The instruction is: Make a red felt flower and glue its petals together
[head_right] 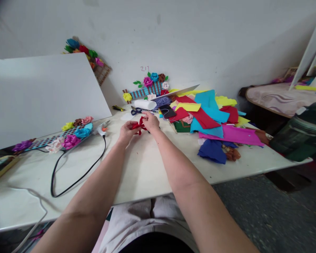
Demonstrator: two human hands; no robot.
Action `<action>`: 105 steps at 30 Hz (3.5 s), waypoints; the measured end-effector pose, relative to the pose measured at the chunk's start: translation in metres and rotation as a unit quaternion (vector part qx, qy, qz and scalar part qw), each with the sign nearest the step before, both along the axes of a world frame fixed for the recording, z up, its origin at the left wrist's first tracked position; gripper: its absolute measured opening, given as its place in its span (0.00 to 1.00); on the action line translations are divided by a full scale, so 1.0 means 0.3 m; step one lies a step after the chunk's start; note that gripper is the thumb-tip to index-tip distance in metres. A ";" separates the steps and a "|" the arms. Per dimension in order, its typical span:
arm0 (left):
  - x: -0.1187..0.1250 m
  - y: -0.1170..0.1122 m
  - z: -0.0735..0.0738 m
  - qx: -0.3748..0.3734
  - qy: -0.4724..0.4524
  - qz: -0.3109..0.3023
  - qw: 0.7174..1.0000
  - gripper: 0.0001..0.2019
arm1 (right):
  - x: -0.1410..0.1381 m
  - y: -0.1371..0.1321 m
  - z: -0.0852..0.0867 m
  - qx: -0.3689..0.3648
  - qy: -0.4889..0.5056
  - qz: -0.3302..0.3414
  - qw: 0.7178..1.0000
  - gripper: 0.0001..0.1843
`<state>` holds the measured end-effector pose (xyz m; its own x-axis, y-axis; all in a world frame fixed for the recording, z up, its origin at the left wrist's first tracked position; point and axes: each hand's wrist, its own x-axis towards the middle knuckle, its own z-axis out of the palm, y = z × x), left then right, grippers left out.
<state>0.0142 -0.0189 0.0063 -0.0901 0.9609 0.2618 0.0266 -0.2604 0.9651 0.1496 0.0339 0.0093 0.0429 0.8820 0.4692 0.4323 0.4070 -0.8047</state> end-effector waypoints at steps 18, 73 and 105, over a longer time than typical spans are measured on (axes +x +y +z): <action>-0.005 0.039 -0.040 0.048 0.036 0.053 0.997 0.15 | -0.008 -0.011 -0.003 -0.023 -0.037 0.013 0.999 0.10; -0.009 0.056 -0.046 0.005 -0.087 0.061 0.994 0.20 | -0.022 -0.027 0.001 0.124 -0.019 0.064 0.990 0.08; 0.004 0.032 -0.026 0.055 0.155 0.114 0.980 0.09 | 0.000 0.019 -0.024 0.045 0.017 0.117 0.992 0.05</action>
<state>0.0154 -0.0093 -0.0015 -0.1984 0.8894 0.4119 0.3833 -0.3164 0.8678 0.1497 0.0398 0.0022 -0.1414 0.8240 0.5487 0.2899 0.5644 -0.7729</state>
